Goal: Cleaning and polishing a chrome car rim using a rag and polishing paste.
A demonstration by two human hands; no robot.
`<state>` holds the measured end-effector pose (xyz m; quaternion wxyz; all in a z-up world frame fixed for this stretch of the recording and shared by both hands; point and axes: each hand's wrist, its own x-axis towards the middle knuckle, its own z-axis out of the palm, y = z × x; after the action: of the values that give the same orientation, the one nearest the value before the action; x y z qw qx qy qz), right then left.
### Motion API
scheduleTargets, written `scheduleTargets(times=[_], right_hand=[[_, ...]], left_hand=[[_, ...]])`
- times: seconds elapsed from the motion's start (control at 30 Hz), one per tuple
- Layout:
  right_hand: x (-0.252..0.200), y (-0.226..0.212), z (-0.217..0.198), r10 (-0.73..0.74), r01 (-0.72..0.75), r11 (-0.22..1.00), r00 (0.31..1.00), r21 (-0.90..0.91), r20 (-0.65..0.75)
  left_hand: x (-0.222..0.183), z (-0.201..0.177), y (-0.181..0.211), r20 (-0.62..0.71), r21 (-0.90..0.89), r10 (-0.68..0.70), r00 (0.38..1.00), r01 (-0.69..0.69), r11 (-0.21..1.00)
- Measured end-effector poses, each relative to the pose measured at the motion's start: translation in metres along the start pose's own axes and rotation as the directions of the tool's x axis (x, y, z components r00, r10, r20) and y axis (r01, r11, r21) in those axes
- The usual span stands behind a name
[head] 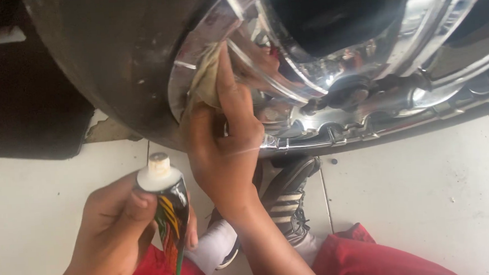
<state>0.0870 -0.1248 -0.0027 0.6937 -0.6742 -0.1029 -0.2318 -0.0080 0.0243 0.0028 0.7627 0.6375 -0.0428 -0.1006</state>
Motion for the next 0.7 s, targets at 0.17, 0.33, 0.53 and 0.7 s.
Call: scheduleTargets(times=[0.17,0.33,0.53,0.7], right_hand=[[-0.019,0.028,0.016,0.067,-0.072,0.975,0.997,0.212,0.031],[-0.013,0.019,-0.009,0.185,-0.219,0.938,0.972,0.27,0.148],[-0.007,0.009,-0.007,0.14,-0.177,0.958,0.976,0.226,0.169],[-0.03,0.026,0.009,0.079,-0.124,0.939,0.985,0.319,0.15]], left_hand=[[0.013,0.016,0.006,0.075,-0.104,0.044,0.996,-0.036,0.994],[0.027,0.046,0.015,0.156,-0.083,0.069,0.985,-0.056,0.995],[0.017,0.05,0.02,0.151,-0.127,0.003,0.989,0.016,0.992],[0.02,0.046,0.023,0.166,-0.175,0.189,0.968,-0.16,0.971]])
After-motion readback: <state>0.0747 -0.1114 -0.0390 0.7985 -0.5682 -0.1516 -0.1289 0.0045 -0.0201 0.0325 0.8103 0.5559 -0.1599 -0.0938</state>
